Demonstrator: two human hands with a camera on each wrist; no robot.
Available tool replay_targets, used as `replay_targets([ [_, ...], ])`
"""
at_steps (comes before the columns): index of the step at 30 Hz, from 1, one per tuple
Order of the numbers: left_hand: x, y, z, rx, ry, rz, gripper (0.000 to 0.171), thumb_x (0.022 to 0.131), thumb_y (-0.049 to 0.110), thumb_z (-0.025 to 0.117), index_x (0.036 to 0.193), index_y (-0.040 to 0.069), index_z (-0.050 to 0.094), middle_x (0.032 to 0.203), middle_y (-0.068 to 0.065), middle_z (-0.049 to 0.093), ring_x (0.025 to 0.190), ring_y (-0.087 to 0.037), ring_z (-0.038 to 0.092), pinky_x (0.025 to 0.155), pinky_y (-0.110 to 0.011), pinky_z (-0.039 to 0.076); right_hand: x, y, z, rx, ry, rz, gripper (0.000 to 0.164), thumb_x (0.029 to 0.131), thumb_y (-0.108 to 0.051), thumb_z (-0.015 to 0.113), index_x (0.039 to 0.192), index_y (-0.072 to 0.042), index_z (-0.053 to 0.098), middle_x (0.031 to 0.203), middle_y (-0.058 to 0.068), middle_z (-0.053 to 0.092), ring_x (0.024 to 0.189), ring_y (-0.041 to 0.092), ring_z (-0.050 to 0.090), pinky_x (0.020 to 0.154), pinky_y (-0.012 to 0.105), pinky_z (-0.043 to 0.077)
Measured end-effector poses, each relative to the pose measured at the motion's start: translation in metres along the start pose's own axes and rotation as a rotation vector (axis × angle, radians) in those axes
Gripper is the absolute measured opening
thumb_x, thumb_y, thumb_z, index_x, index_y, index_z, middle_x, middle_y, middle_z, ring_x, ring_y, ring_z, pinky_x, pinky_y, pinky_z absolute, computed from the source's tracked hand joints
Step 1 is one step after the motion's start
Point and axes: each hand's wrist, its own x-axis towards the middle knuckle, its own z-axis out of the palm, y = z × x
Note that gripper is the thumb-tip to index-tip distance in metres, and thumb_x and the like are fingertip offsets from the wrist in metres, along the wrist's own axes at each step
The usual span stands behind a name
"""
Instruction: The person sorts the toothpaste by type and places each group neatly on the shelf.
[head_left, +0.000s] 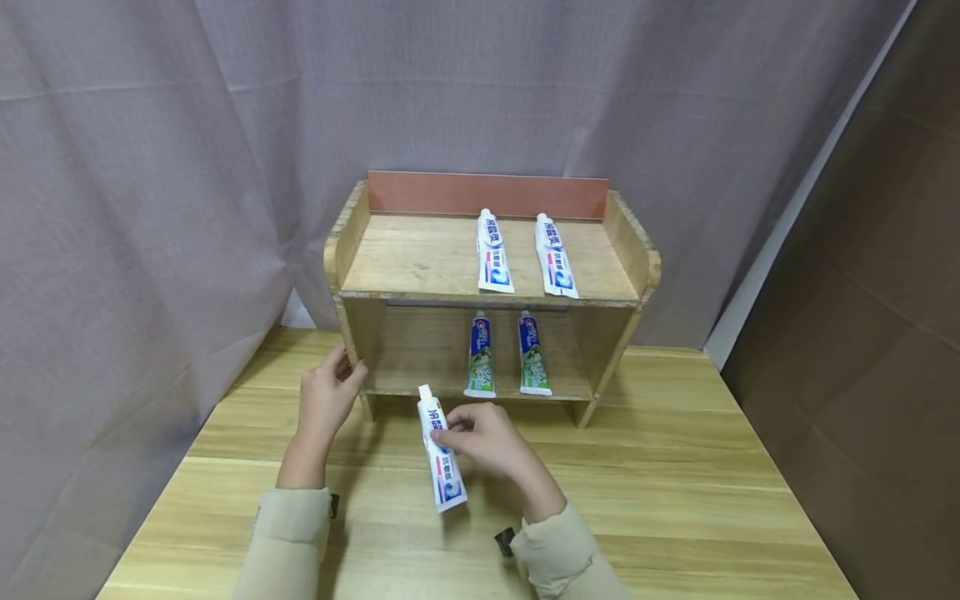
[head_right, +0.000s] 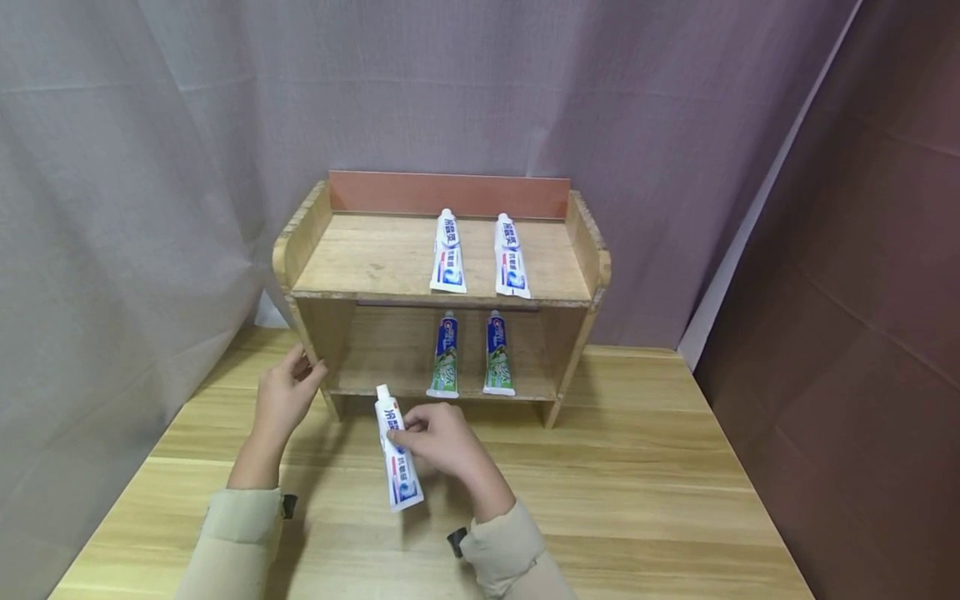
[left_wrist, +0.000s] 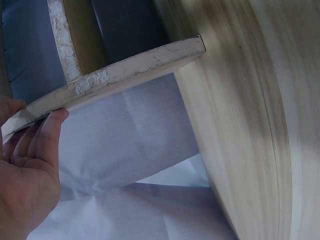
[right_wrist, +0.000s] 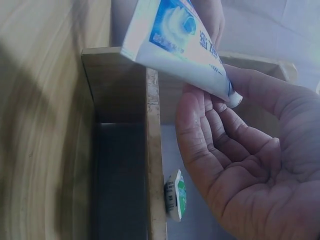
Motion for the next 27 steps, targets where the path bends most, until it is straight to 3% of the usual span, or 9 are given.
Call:
replay_targets([
  [27, 0.000, -0.001, -0.001, -0.014, -0.002, 0.006, 0.037, 0.095, 0.013, 0.068, 0.131, 0.010, 0.064, 0.119, -0.023, 0.068, 0.104, -0.040, 0.070, 0.086, -0.044, 0.061, 0.005, -0.029, -0.019, -0.036, -0.026, -0.094, 0.023, 0.090, -0.028, 0.075, 0.100, -0.007, 0.075, 0.085, -0.003, 0.072, 0.076, 0.014, 0.067, 0.069, 0.029, 0.060],
])
